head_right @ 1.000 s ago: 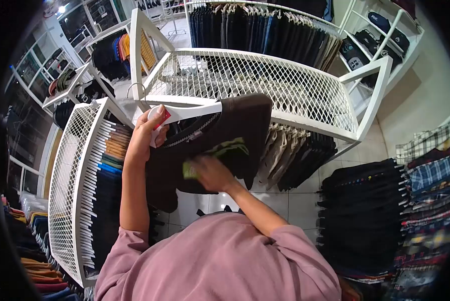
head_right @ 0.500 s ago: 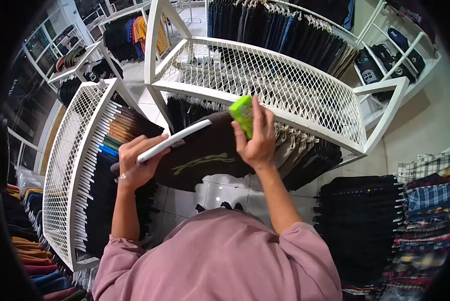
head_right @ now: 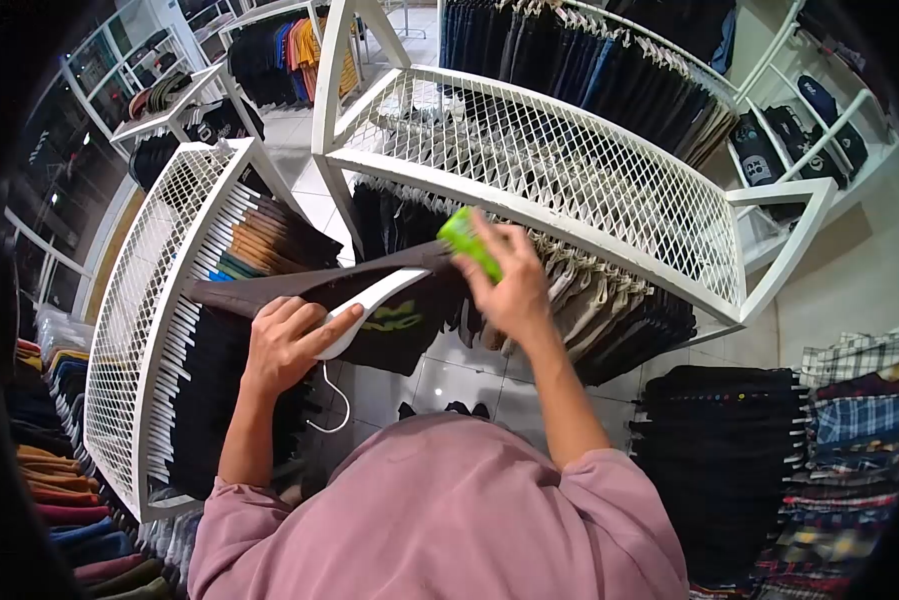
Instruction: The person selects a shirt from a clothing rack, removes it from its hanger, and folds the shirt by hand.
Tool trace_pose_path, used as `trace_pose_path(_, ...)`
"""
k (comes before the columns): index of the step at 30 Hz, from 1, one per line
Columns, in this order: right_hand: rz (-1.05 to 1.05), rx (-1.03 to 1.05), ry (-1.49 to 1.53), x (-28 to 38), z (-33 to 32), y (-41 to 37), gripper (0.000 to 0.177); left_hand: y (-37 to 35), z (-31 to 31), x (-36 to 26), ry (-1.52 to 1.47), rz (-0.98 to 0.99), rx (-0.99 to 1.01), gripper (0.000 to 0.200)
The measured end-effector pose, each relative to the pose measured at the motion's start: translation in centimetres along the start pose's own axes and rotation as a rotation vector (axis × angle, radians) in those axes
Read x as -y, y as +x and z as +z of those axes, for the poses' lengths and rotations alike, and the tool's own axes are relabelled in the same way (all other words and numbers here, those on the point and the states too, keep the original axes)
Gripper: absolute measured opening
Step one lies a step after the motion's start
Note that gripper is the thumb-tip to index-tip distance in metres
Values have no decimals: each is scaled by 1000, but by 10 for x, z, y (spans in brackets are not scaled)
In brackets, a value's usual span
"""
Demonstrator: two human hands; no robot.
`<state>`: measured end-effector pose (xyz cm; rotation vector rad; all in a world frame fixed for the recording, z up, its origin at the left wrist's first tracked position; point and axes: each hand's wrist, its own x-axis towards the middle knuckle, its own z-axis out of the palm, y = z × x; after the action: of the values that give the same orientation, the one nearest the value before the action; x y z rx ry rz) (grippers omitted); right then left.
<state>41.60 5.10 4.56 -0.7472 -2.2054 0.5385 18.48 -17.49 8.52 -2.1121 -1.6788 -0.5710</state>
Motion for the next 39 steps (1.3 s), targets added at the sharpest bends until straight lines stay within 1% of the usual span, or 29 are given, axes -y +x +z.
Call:
trace_pose_path(1,131,-14,-38,-17,0,2,60,-4,0,1,48,13,-19,56)
trace_pose_path(3,467,27,-279,-41,-5,4,57,-13,-1,4,67,4,-16,57)
trace_pose_path(5,209,-161,-139,-52,-6,1,53,-19,0,8,121,14,-31,57)
trace_pose_path(6,181,-162,-77,-34,-13,3,50,-21,1,9,125,7,-29,57)
trace_pose_path(7,136,-134,-11,-13,-16,7,51,-22,2,10,139,45,-42,58)
trace_pose_path(9,-46,-63,100,23,-14,10,54,-22,6,11,153,89,-54,59)
trace_pose_path(11,-184,24,180,40,-3,11,58,-22,12,12,175,157,-86,62)
trace_pose_path(12,-234,60,145,40,1,11,56,-22,13,12,168,179,-95,64)
trace_pose_path(13,-234,44,149,33,4,14,56,-21,10,12,172,181,-82,64)
trace_pose_path(14,-156,21,73,20,5,18,55,-21,8,13,183,183,-86,64)
trace_pose_path(15,-70,1,-3,5,5,20,54,-22,6,14,188,187,-87,63)
trace_pose_path(17,168,-46,-266,-40,4,22,49,-29,9,14,189,166,-106,62)
trace_pose_path(19,70,-184,-269,-52,-7,27,48,-31,6,12,202,110,-67,62)
trace_pose_path(20,102,-178,-183,-53,-10,25,48,-30,5,13,190,108,-68,62)
trace_pose_path(21,139,-166,-95,-27,-17,24,48,-29,5,14,175,104,-64,63)
trace_pose_path(22,108,-139,-29,-9,-17,24,48,-28,7,15,179,114,-53,63)
trace_pose_path(23,0,-90,-18,9,-18,22,49,-26,7,14,178,108,-49,63)
trace_pose_path(24,-94,-33,107,25,-14,21,49,-22,6,14,175,126,-42,63)
trace_pose_path(25,-156,22,115,34,-7,17,50,-18,7,13,172,148,-36,63)
trace_pose_path(27,-310,22,51,38,0,16,51,-13,9,13,157,173,-69,63)
trace_pose_path(29,-137,23,12,16,-2,18,52,-13,9,12,163,177,-92,63)
trace_pose_path(31,149,-17,-175,-24,-6,23,49,-16,7,14,133,154,-66,62)
trace_pose_path(32,188,-37,-276,-50,-9,22,49,-19,6,14,130,141,-57,62)
trace_pose_path(33,232,-60,-378,-53,-16,24,48,-21,6,14,125,133,-46,62)
trace_pose_path(34,225,-119,-239,-53,-22,22,49,-23,6,14,122,129,-44,62)
trace_pose_path(35,218,-116,-239,-51,-25,22,49,-23,8,15,121,128,-50,61)
trace_pose_path(37,95,-102,2,-13,-28,19,49,-22,9,13,112,125,-45,61)
trace_pose_path(38,42,-32,-11,11,-30,19,47,-17,9,12,98,136,-36,61)
trace_pose_path(39,-88,-29,72,21,-22,17,48,-13,9,11,84,149,-28,61)
